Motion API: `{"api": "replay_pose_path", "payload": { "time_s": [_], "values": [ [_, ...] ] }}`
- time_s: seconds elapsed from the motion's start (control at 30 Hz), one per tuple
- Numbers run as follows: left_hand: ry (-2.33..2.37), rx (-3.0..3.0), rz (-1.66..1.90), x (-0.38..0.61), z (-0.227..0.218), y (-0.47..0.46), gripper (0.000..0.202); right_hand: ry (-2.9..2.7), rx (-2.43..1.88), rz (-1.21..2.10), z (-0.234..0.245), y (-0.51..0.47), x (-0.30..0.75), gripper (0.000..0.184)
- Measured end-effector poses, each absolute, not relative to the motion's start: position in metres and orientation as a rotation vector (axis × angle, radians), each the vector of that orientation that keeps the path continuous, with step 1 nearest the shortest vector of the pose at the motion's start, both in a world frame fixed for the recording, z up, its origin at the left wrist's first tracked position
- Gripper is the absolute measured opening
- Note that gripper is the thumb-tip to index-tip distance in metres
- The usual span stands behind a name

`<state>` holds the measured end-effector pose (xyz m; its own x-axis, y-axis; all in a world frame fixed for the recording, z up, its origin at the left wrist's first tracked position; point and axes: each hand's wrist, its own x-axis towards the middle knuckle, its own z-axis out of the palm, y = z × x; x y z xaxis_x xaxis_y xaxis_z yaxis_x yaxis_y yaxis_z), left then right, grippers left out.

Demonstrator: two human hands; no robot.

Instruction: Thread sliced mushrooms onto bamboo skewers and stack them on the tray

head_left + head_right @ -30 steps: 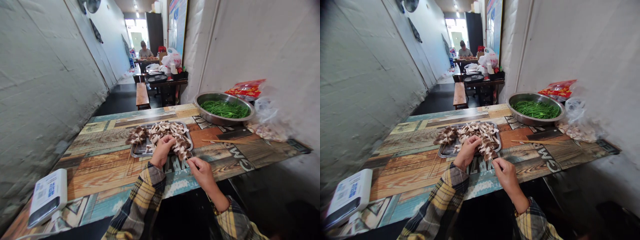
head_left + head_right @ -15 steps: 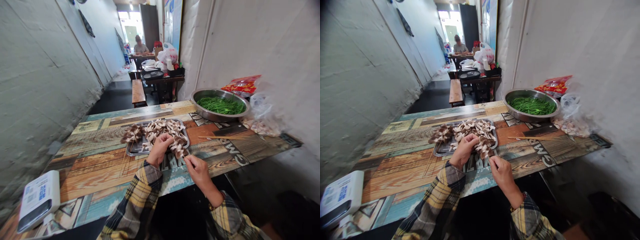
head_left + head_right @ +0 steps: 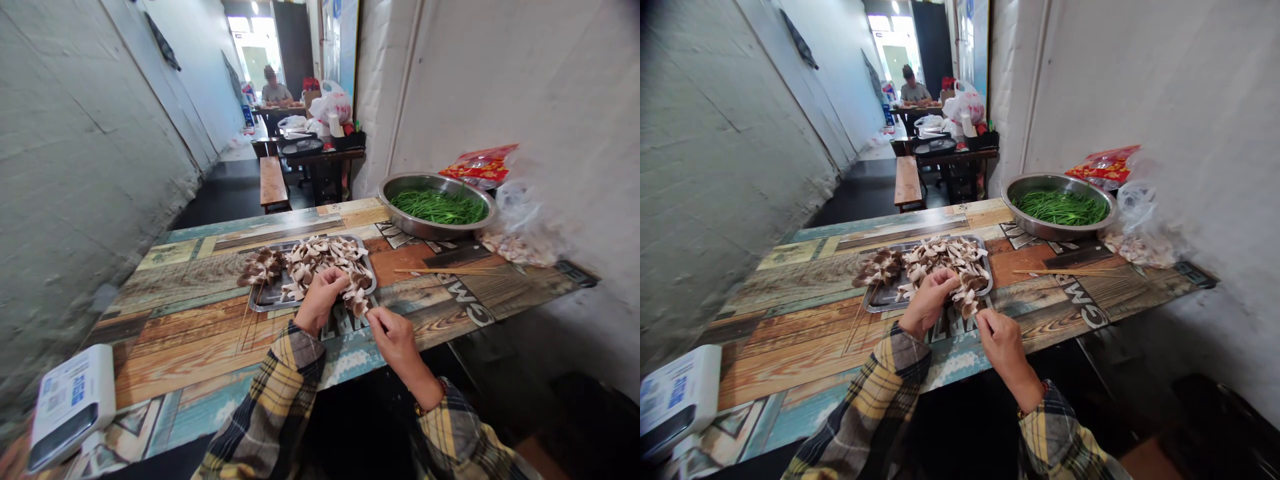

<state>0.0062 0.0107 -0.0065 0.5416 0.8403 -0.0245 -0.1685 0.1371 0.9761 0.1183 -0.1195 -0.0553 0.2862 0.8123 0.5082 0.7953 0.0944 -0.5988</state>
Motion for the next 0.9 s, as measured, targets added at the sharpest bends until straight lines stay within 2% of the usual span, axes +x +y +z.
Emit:
{"api": "replay_pose_path", "payload": {
  "time_s": [0.17, 0.4, 0.73, 0.9],
  "values": [
    [0.679, 1.225, 0.832, 0.005, -0.005, 0.012, 0.023, -1.397, -1.659, 0.124, -0.055, -0.118, 0.117, 0.028],
    [0.635, 1.135, 0.879, 0.001, -0.004, 0.018, 0.021, -1.264, -1.498, 0.535, -0.048, -0.114, 0.124, 0.027],
    [0.578, 1.022, 0.771, 0.000, -0.003, 0.017, 0.030, -1.167, -1.454, 0.607, -0.044, -0.111, 0.126, 0.024],
    [0.543, 1.020, 0.764, -0.003, -0.006, 0.019, 0.028, -0.965, -1.369, 0.885, -0.042, -0.113, 0.120, 0.029]
  ]
}}
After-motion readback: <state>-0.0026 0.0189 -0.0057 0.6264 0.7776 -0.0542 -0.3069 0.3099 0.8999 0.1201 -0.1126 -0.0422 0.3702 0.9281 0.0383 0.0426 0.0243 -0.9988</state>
